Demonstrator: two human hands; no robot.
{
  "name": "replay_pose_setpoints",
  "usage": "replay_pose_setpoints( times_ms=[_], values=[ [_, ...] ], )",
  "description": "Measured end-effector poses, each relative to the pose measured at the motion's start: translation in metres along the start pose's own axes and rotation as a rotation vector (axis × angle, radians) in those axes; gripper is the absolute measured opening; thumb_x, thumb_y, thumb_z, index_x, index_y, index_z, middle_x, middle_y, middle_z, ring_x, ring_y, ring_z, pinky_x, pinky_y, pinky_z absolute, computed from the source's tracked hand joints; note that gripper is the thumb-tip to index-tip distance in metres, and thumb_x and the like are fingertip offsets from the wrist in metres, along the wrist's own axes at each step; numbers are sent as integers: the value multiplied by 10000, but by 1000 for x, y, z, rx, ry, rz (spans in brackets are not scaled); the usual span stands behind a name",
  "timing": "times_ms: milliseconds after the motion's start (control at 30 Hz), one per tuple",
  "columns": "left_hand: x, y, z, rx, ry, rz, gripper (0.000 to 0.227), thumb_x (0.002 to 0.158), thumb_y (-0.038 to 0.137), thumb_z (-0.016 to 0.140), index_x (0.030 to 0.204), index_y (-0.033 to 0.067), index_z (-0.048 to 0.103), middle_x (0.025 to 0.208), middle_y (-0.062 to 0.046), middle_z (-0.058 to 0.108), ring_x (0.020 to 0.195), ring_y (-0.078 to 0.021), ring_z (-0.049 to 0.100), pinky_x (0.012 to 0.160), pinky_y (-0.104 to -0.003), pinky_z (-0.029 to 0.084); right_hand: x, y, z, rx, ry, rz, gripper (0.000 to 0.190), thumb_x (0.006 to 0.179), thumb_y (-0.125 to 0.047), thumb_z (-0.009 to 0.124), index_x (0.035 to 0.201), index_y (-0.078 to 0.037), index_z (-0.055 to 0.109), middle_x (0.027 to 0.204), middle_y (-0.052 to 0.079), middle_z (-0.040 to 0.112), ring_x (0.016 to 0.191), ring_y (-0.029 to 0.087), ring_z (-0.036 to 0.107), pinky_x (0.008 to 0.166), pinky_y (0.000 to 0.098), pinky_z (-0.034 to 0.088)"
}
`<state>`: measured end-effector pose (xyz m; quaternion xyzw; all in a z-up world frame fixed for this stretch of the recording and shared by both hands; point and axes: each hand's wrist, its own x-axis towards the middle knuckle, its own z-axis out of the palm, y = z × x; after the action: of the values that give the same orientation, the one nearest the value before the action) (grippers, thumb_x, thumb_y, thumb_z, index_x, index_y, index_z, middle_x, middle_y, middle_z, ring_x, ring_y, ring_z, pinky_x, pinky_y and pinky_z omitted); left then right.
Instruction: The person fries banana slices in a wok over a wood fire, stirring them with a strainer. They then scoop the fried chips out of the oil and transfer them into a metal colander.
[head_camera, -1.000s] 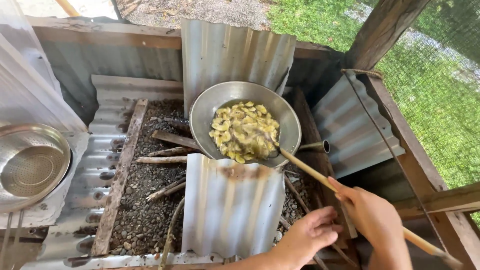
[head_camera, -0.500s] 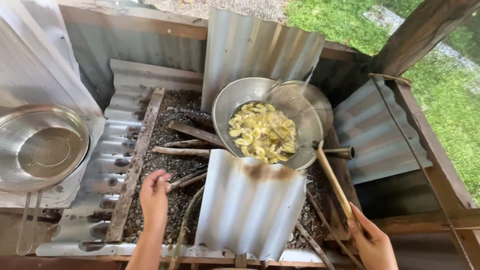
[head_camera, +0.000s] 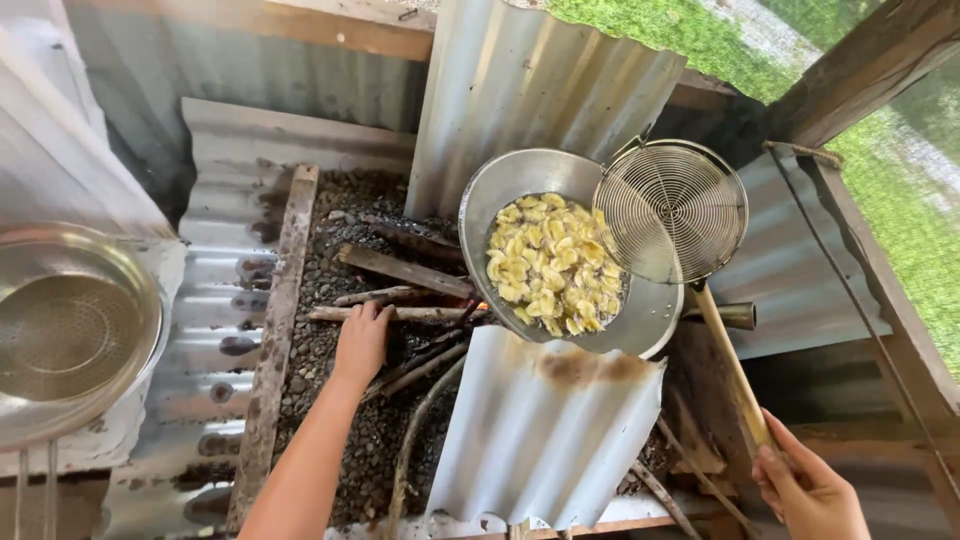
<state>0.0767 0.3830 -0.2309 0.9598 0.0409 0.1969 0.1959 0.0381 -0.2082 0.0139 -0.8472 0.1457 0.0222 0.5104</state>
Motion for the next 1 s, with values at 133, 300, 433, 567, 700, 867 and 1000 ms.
replay_pose_setpoints(
  times_ms=[133,300,433,567,700,867,1000],
  values=[
    [10,0,5,38,-76,-26,423,815,-40,657,1229,46,673,1097,-146,585,1084,-331,555,920,-421,498,-9,-6,6,-29,34,40,513,984,-76,603,1493,-136,627,788,96,639,576,117,478,497,279,374],
    [18,15,3,-26,-95,39,360,833,-14,657,1186,52,673,1102,-130,597,1063,-334,561,893,-430,496,-20,-14,15,-36,63,108,518,982,-83,614,1497,-142,620,809,76,629,608,109,475,522,280,383],
    [-7,29,-13,-160,137,-36,311,850,104,703,1116,-36,621,1132,-193,586,1048,-383,558,887,-460,488,-20,-20,19,-94,99,117,519,983,-84,622,1500,-130,613,807,83,633,614,109,476,529,285,385],
    [-53,34,-26,-121,-292,-294,280,908,223,721,1080,17,644,1050,-156,617,1004,-358,587,842,-461,502,-19,-26,18,-135,83,90,527,980,-91,618,1506,-127,604,794,86,645,588,122,468,516,290,393],
    [-69,30,-16,-219,-225,-213,305,844,172,738,1108,27,694,1018,-155,628,974,-369,583,841,-479,494,-14,-29,26,-79,102,105,536,975,-91,625,1510,-125,606,801,67,625,611,103,470,529,275,384],
    [-62,22,-12,-264,-251,-257,245,859,126,715,1084,29,714,996,-124,630,953,-342,574,844,-455,484,-11,-27,27,-84,93,90,533,971,-102,621,1503,-119,602,777,84,646,594,107,490,515,281,397],
    [-58,26,-16,-249,-202,-165,251,861,142,720,1080,20,712,987,-130,624,939,-339,566,835,-452,476,-13,-21,25,-137,120,96,524,978,-106,616,1502,-114,603,782,92,673,594,107,498,513,285,400]
  ],
)
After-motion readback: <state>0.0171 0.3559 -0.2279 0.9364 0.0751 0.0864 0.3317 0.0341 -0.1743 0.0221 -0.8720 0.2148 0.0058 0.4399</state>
